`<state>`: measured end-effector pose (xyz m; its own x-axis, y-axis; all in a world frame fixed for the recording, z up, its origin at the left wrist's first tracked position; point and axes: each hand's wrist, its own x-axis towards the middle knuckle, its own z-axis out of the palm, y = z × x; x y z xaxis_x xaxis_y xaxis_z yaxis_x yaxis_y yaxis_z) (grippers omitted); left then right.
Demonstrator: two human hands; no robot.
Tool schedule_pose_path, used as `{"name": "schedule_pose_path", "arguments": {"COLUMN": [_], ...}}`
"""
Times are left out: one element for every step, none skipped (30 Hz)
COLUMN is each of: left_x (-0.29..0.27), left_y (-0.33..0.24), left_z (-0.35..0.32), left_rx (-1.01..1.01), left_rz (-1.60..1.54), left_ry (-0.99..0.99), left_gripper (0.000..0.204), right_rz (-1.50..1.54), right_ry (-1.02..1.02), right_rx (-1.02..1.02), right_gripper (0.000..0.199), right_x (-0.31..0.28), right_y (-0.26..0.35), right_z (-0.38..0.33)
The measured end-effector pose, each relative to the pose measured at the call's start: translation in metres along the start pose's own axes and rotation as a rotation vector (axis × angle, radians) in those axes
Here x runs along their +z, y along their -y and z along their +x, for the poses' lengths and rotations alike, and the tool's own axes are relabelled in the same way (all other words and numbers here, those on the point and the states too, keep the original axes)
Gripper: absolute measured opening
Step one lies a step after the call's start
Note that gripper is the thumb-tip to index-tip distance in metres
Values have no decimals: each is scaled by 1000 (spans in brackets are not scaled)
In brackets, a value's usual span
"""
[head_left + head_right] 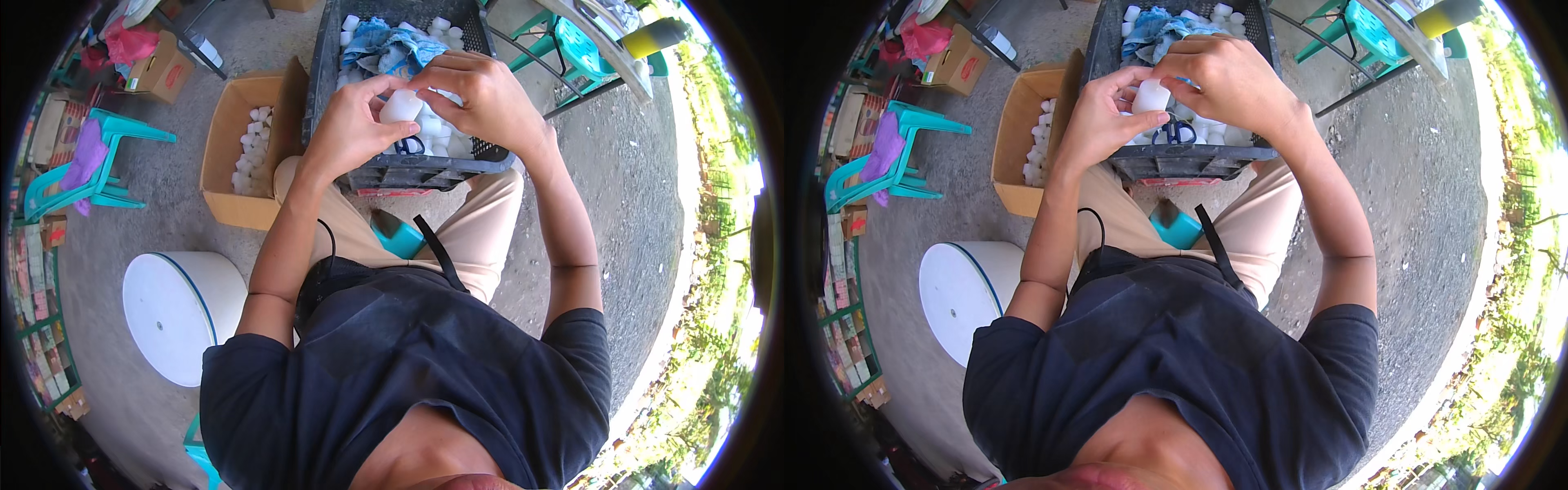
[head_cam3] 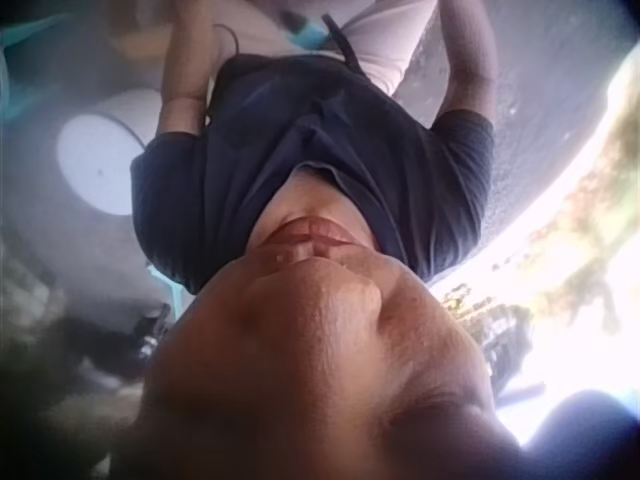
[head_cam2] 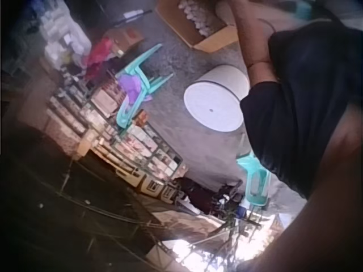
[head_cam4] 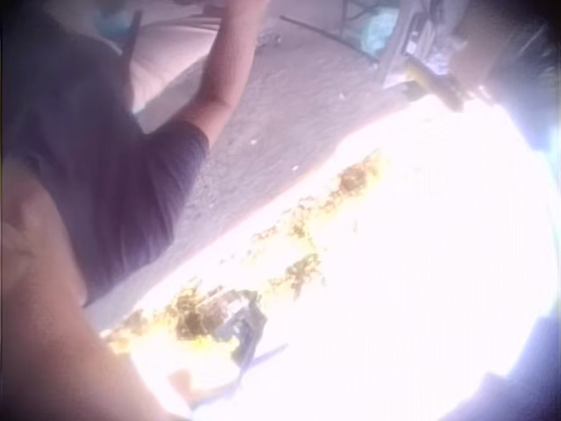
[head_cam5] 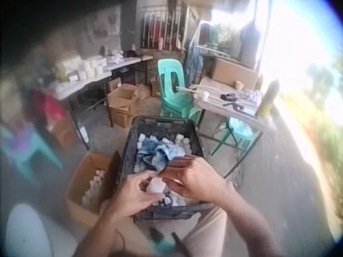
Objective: The person sits and repeatedly picks up small white cylindrical objects, wraps a thin string around each one, and uses scissors to cut the string. The person then wipes the object with a blue cloth and places it into a black basket.
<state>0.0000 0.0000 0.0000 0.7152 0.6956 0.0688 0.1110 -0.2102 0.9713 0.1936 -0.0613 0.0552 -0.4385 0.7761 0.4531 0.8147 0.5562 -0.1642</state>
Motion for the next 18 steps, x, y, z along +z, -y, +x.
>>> {"name": "schedule_pose_path", "arguments": {"left_x": [-1, -2, 0, 2, 3, 3, 2, 1, 1, 1, 1, 1, 2, 2, 2, 3, 3, 4], "left_y": [0, -1, 0, 0, 0, -3, -6, -7, -7, -8, -8, -8, -7, -6, -5, -3, -2, -2], "left_z": [-1, -2, -2, -1, -1, -1, -2, -3, -3, -3, -3, -3, -4, -4, -4, -4, -4, -3], "left_rx": [4, 8, 20, 31, 42, 44, 45, 47, 44, 41, 38, 35, 31, 28, 37, 46, 56, 52], "left_rz": [0, 0, 2, 6, 11, 34, 57, 80, 86, 92, 97, 86, 76, 65, 58, 52, 46, 33], "left_ry": [0, 0, 5, 10, 16, 23, 32, 40, 47, 54, 61, 59, 57, 55, 56, 57, 58, 64], "left_gripper": [46, 45, 45, 45, 45, 44, 44, 44, 44, 43, 43, 43, 43, 42, 42, 42, 43, 43], "right_rz": [-10, -20, -40, -60, -79, -86, -93, -99, -124, -150, -175, -169, -164, -158, -93, -27, 38, 98], "right_ry": [27, 53, 60, 65, 70, 67, 64, 61, 63, 66, 69, 46, 24, 2, -1, -4, -7, 29], "right_rx": [-32, -64, -93, -122, -151, -156, -160, -164, -177, -190, -202, -169, -136, -103, -42, 19, 80, 130], "right_gripper": [17, 16, 15, 14, 14, 14, 15, 15, 16, 16, 17, 18, 20, 22, 23, 25, 27, 28], "right_x": [0, 1, 1, 0, -1, 0, 1, 1, 1, 1, 1, 0, 0, -1, -3, -5, -8, -11], "right_y": [-1, -2, -3, -3, -4, -4, -3, -3, -1, 0, 1, 0, -3, -5, -5, -5, -4, -2], "right_z": [2, 3, 3, 3, 3, 3, 3, 3, 3, 4, 5, 5, 3, 1, -1, -4, -6, -8]}}
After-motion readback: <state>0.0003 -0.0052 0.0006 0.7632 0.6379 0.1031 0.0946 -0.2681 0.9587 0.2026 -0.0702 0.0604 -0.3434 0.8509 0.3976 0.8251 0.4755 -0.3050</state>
